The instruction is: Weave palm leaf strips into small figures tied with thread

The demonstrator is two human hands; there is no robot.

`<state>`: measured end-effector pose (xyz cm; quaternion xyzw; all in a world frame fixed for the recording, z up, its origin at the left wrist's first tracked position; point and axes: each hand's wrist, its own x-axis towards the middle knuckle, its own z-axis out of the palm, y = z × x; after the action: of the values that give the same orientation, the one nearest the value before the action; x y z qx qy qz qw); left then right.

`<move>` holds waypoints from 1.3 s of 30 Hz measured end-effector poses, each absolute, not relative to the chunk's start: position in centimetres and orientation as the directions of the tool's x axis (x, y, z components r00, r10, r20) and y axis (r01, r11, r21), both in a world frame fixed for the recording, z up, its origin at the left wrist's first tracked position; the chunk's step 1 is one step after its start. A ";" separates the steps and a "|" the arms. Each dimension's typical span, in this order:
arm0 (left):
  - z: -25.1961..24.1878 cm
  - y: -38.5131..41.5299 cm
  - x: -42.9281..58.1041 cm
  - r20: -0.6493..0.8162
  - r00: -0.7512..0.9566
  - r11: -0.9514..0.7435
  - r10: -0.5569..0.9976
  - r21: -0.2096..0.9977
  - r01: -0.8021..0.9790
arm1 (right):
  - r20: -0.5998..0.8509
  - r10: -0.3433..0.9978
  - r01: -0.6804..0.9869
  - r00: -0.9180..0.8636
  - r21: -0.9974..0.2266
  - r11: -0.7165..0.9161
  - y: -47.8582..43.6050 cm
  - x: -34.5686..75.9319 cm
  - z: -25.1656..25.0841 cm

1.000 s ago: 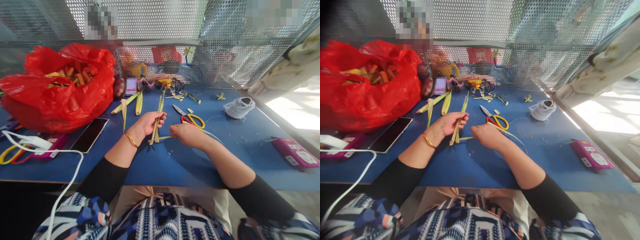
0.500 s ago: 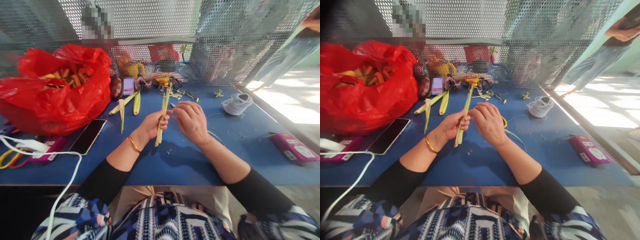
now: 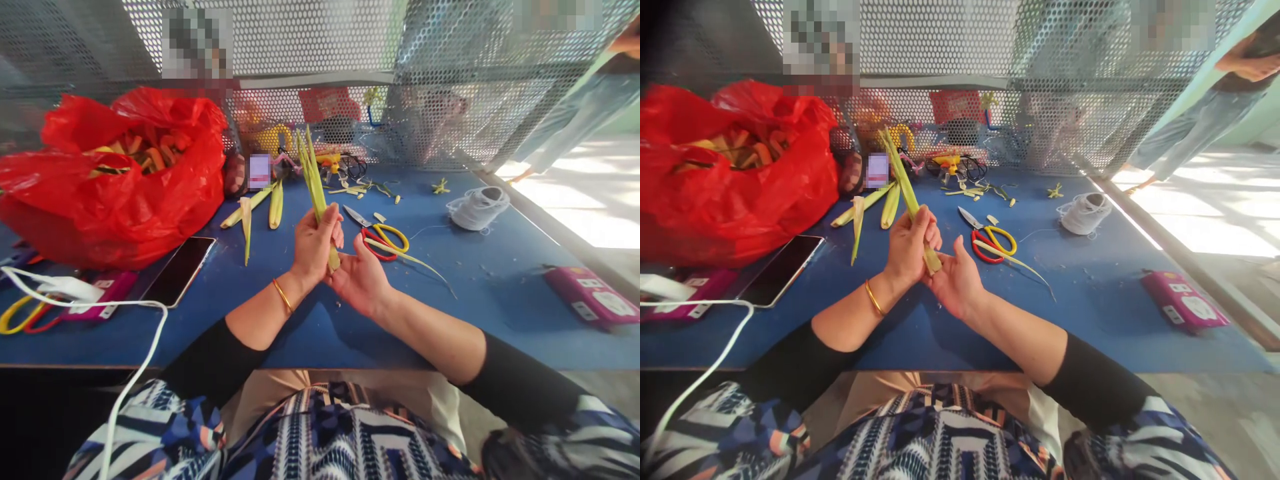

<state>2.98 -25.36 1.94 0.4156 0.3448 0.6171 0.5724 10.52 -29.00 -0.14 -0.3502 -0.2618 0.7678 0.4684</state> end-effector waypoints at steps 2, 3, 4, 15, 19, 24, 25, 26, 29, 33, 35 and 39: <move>1.7 -25.6 3.3 0.104 0.019 -0.088 0.994 0.915 -0.393 | -0.289 0.906 -0.567 -0.308 -0.709 -0.419 -29.1 10.5 0.1; 1.7 -25.6 3.3 0.097 0.028 -0.078 0.995 0.915 -0.396 | -0.288 0.908 -0.575 -0.305 -0.704 -0.417 -29.2 10.5 0.2; 1.6 -25.6 3.3 0.089 0.037 -0.066 0.995 0.911 -0.408 | -0.290 0.908 -0.575 -0.304 -0.704 -0.417 -29.2 10.5 0.2; 1.8 -25.3 2.3 -0.158 0.268 0.233 0.950 0.932 -0.279 | 0.020 0.994 -0.192 0.106 -0.981 0.040 -26.3 14.8 1.0; 1.5 -25.9 2.5 -0.074 0.359 0.130 0.930 0.983 -0.133 | 0.072 0.996 -0.192 -0.059 -0.980 0.060 -25.9 15.7 1.7; 1.1 -25.5 2.3 -0.019 0.469 0.024 0.883 1.000 -0.004 | 0.044 0.999 -0.266 -0.013 -0.963 0.039 -25.5 16.4 2.0; 1.1 -25.3 2.2 -0.014 0.480 0.007 0.877 1.000 0.015 | 0.050 0.999 -0.276 0.022 -0.960 0.054 -25.3 16.6 2.2; 1.1 -25.1 2.0 -0.012 0.492 -0.005 0.871 0.999 0.033 | 0.062 0.996 -0.282 0.058 -0.956 0.076 -25.2 16.9 2.4; 1.4 -24.3 1.1 -0.026 0.532 -0.032 0.847 0.994 0.100 | 0.111 0.986 -0.268 0.124 -0.953 0.141 -24.9 17.6 2.9; 2.3 -23.7 -0.3 -0.071 0.550 -0.062 0.832 0.974 0.220 | 0.126 0.984 -0.229 0.125 -0.961 0.152 -25.1 16.9 2.5; 2.5 -23.8 -0.3 -0.054 0.506 -0.062 0.861 0.976 0.210 | 0.127 0.986 -0.195 0.110 -0.970 0.147 -25.4 16.0 1.9; 2.4 -24.3 0.3 0.023 0.429 -0.123 0.903 0.970 0.208 | 0.145 0.989 -0.136 0.028 -0.980 0.147 -25.8 14.9 1.1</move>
<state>0.28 -24.26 2.42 0.6696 0.4149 0.3367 0.5159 14.92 -25.85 1.14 -0.4306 -0.4951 0.4908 0.5732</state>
